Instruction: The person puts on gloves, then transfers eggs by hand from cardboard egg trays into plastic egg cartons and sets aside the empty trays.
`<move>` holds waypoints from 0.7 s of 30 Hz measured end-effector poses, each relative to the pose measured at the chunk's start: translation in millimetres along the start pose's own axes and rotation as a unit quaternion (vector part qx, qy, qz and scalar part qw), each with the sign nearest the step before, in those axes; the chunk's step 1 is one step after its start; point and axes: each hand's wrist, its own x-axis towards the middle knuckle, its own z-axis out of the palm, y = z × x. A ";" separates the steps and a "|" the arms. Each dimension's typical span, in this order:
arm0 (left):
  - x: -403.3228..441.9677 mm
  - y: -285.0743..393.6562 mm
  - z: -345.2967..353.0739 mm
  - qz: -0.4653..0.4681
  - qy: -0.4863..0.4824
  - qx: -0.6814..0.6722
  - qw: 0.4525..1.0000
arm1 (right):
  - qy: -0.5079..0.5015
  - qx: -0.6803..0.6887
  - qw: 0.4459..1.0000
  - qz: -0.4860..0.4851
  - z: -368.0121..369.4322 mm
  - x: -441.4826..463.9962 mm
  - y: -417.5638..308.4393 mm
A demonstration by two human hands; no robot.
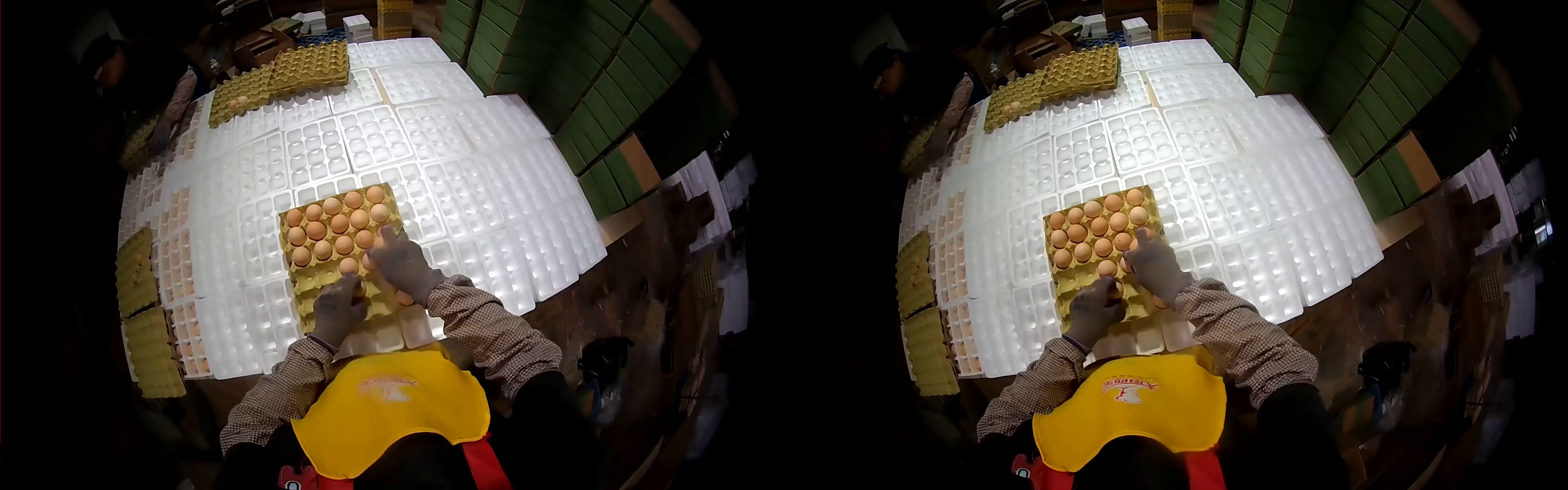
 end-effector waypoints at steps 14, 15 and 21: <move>37.7 -30.6 -17.2 -0.052 0.047 -0.052 0.996 | 0.082 0.636 0.671 0.371 -17.2 2.0 -44.3; 25.5 -48.3 -41.9 -0.075 0.059 -0.171 0.981 | 0.121 0.617 0.707 0.324 -3.7 4.8 -56.7; -85.4 -302.1 -127.6 -0.365 0.285 -0.167 0.871 | -0.147 0.401 0.882 0.201 67.6 91.5 -230.3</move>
